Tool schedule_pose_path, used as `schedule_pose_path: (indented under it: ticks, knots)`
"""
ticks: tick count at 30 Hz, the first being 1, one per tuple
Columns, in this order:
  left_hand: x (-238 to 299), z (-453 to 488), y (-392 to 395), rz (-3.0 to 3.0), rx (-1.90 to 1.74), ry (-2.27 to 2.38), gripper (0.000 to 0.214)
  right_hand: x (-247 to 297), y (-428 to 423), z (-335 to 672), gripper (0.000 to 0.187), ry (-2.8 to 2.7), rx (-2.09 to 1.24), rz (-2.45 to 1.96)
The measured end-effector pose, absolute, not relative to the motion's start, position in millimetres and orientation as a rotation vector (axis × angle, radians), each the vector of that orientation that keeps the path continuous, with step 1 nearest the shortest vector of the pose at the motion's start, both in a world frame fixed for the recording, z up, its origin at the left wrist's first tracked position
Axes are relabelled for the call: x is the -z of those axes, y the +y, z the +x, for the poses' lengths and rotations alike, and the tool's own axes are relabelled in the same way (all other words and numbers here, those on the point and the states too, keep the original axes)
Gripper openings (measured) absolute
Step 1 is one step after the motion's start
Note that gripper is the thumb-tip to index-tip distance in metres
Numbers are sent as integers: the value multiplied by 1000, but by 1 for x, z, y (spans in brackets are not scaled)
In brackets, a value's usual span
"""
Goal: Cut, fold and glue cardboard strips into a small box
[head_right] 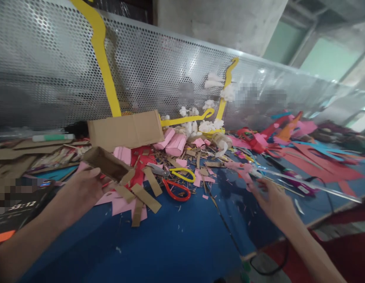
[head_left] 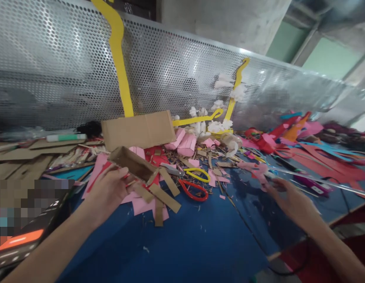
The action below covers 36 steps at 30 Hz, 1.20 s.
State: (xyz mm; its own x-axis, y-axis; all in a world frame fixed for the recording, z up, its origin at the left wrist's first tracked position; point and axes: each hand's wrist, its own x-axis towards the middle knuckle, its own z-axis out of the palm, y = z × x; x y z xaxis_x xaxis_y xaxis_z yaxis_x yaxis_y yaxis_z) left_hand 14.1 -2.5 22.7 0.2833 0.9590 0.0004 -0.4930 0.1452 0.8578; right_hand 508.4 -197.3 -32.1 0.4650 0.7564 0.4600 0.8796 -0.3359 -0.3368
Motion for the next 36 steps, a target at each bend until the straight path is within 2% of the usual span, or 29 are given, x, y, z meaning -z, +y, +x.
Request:
schedule_pose_path:
  ticks: [3, 5, 8, 13, 16, 22, 29, 34, 36]
  knots:
    - [-19, 12, 2, 865, -1171, 659, 22, 40, -225, 457, 17, -1405, 681, -2077]
    - [-17, 12, 3, 862, -1206, 685, 27, 39, -227, 405, 9, -1673, 670, -1868]
    - [-17, 11, 6, 879, -1266, 684, 27, 23, -199, 317, 21, -2119, 342, -1493]
    - [-13, 8, 11, 933, -1322, 661, 27, -7, -117, 227, 26, -2331, -95, -1653]
    - [-13, 7, 11, 916, -1355, 654, 33, -7, -88, 215, 20, -2335, -209, -1768]
    - [-14, 8, 10, 970, -1369, 590, 36, -4, -83, 224, 23, -2252, -325, -1782]
    - [2, 4, 20, 1103, -1395, 618, 40, -21, -109, 218, 18, -2240, -346, -1298]
    - [-2, 3, 10, 1276, -1114, 666, 46, -55, -108, 225, 12, -1917, -489, -1153]
    - [-7, 4, 4, 1314, -1001, 641, 45, -61, -94, 234, 9, -1757, -653, -1121]
